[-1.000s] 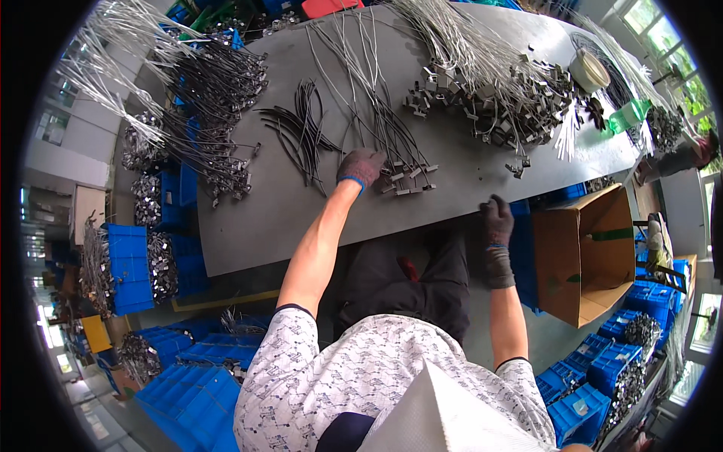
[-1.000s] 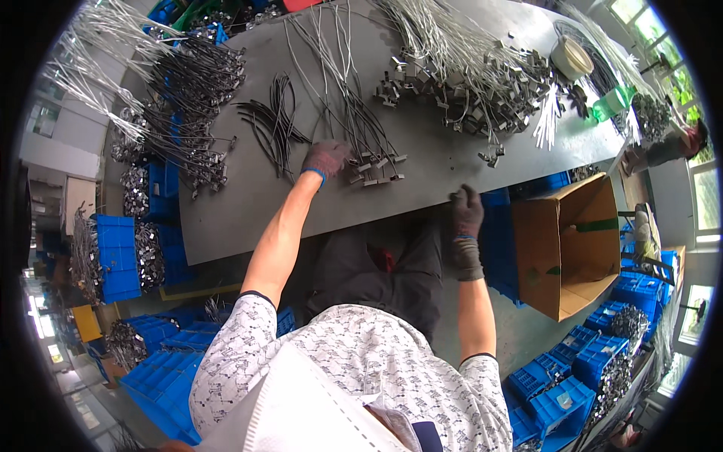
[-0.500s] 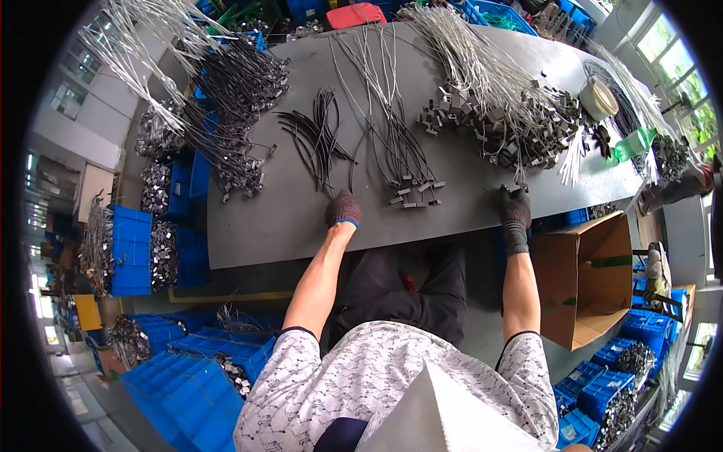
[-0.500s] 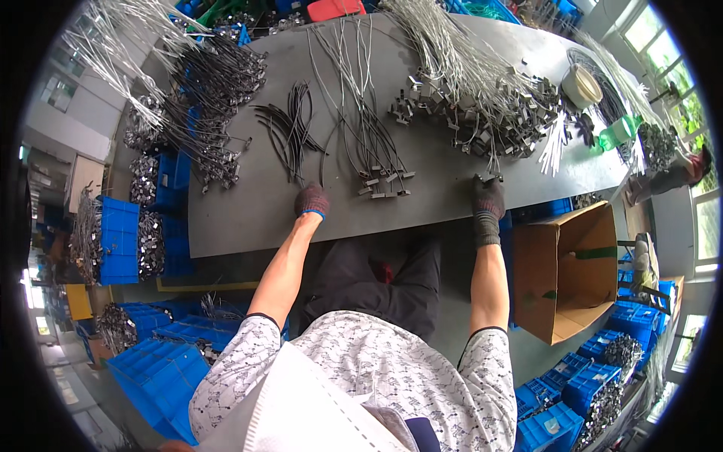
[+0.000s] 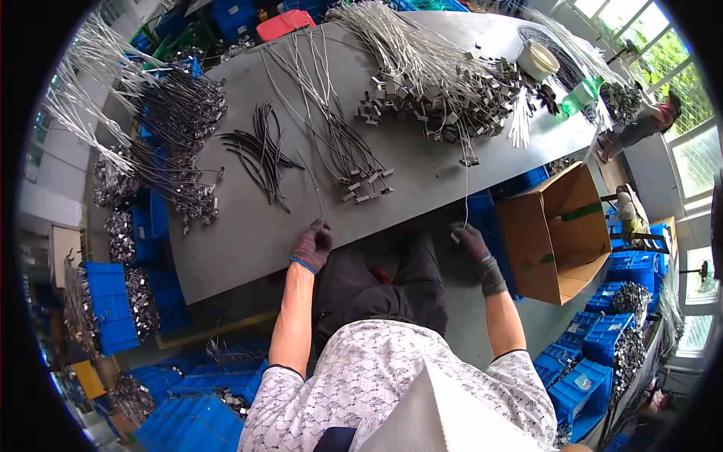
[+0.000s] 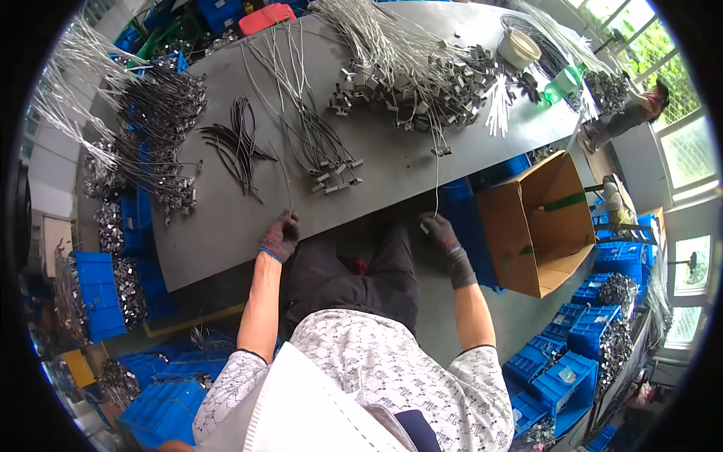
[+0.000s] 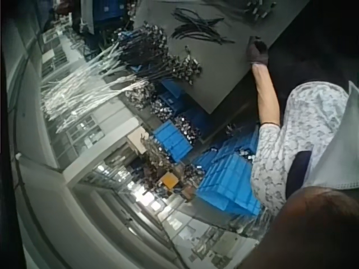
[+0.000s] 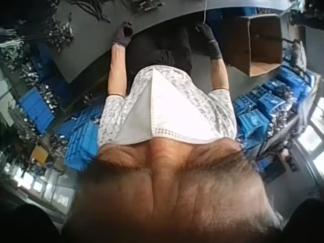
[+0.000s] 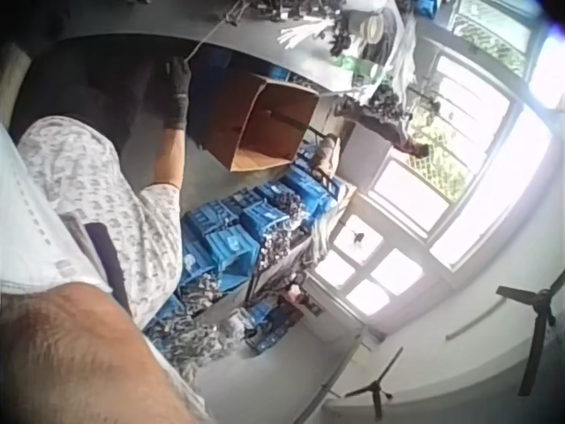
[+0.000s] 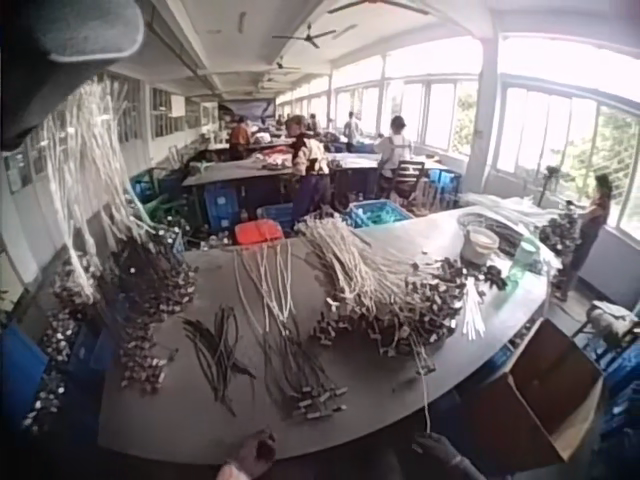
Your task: The person is sorting bundles of wires and electronic components at a workbench in a factory.
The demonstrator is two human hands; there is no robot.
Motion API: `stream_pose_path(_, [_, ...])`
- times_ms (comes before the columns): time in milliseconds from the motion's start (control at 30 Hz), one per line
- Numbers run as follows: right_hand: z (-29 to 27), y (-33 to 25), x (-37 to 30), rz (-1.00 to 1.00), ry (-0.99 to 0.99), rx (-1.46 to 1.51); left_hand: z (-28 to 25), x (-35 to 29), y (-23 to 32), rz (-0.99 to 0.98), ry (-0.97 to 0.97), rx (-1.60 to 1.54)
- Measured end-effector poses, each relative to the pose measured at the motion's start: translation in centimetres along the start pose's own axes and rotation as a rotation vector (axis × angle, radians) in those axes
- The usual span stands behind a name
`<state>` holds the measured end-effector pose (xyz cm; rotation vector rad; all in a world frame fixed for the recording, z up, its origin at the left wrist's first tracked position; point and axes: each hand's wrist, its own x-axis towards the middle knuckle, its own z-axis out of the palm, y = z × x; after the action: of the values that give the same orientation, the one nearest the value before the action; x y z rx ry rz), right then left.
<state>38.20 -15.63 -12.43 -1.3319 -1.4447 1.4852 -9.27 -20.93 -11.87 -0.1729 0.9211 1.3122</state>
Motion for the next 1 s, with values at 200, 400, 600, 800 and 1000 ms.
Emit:
stream_pose_path(200, [-0.6, 9.0, -16.7, -0.184, 0.370, -0.811, 10.1, -4.2, -3.4, -0.113, -0.289, 0.150])
stream_pose_path(400, [1.3, 13.6, -39.4, 1.176, -0.323, -0.787, 14.0, -1.7, -7.3, -0.152, -0.441, 0.295])
stream_pose_path(600, [3.3, 17.1, -51.9, 0.968, 0.102, -0.684, 18.6, 2.8, -15.2, -0.258, -0.438, 0.479])
stream_pose_path(800, [7.8, 16.3, -43.1, 0.620, 0.138, -0.738, 18.4, 9.5, -22.9, 0.120, -0.253, 0.969])
stream_pose_path(1000, [5.5, 14.4, -39.8, 0.512, 0.053, -0.853, 21.0, 6.3, -24.1, 0.095, -0.055, 0.727])
